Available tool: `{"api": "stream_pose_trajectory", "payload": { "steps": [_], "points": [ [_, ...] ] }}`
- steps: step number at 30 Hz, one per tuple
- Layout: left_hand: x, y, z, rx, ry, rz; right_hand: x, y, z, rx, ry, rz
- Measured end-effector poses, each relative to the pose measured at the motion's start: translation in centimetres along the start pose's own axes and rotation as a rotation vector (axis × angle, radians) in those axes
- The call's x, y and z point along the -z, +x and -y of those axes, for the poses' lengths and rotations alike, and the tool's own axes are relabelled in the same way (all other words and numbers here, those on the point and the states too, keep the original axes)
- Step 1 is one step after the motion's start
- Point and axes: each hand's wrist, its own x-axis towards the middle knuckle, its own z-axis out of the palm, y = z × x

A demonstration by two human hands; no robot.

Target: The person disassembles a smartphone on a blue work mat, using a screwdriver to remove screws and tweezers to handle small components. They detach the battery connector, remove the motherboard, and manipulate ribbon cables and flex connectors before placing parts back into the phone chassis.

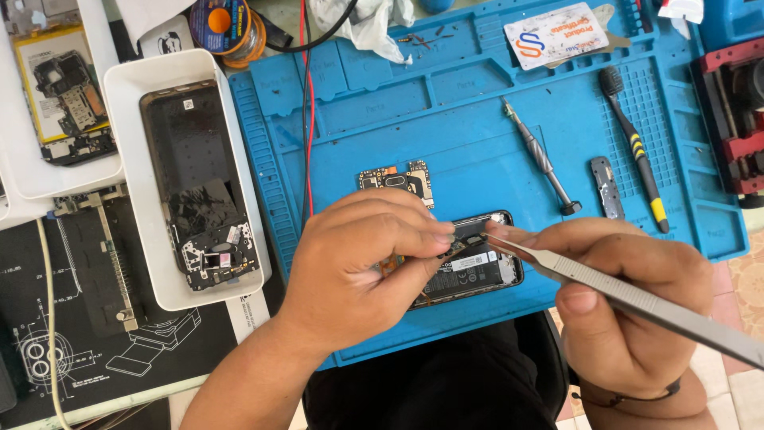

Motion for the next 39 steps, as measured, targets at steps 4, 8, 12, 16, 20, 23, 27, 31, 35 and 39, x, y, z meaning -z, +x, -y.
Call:
{"api": "stream_pose_trajectory", "payload": {
  "steps": [4,8,12,16,20,23,27,31,35,39],
  "points": [
    [0.0,-0.1,0.0,-0.015,0.031,0.000,-0.2,0.3,0.8,-0.017,-0.132,0.030],
    [0.0,-0.1,0.0,-0.013,0.047,0.002,-0.4,0.2,1.1,-0.006,-0.227,0.056],
    [0.1,-0.1,0.0,0.006,0.020,0.003,-0.5,-0.2,0.5,-0.077,-0.143,-0.008],
    [0.2,-0.1,0.0,0.011,-0.004,0.011,-0.8,-0.9,-0.4,-0.008,0.032,-0.069],
    [0.2,-0.2,0.0,0.017,-0.022,0.024,-0.8,-1.1,-1.2,0.037,0.270,-0.101],
    [0.2,-0.2,0.0,0.014,-0.022,0.021,-0.3,-1.0,-1.4,0.031,0.297,-0.085],
    [0.1,-0.2,0.0,0.006,0.004,0.007,-0.3,-0.9,-1.0,0.043,0.089,-0.102],
    [0.0,-0.1,0.0,0.004,0.010,0.002,-0.2,-0.5,0.3,-0.029,-0.062,-0.044],
    [0.0,-0.1,0.0,-0.006,0.027,0.006,0.0,-0.1,1.5,-0.094,-0.186,0.044],
    [0.1,-0.1,-0.1,-0.001,0.049,0.001,-0.6,0.0,1.6,-0.053,-0.208,0.036]
  ]
}}
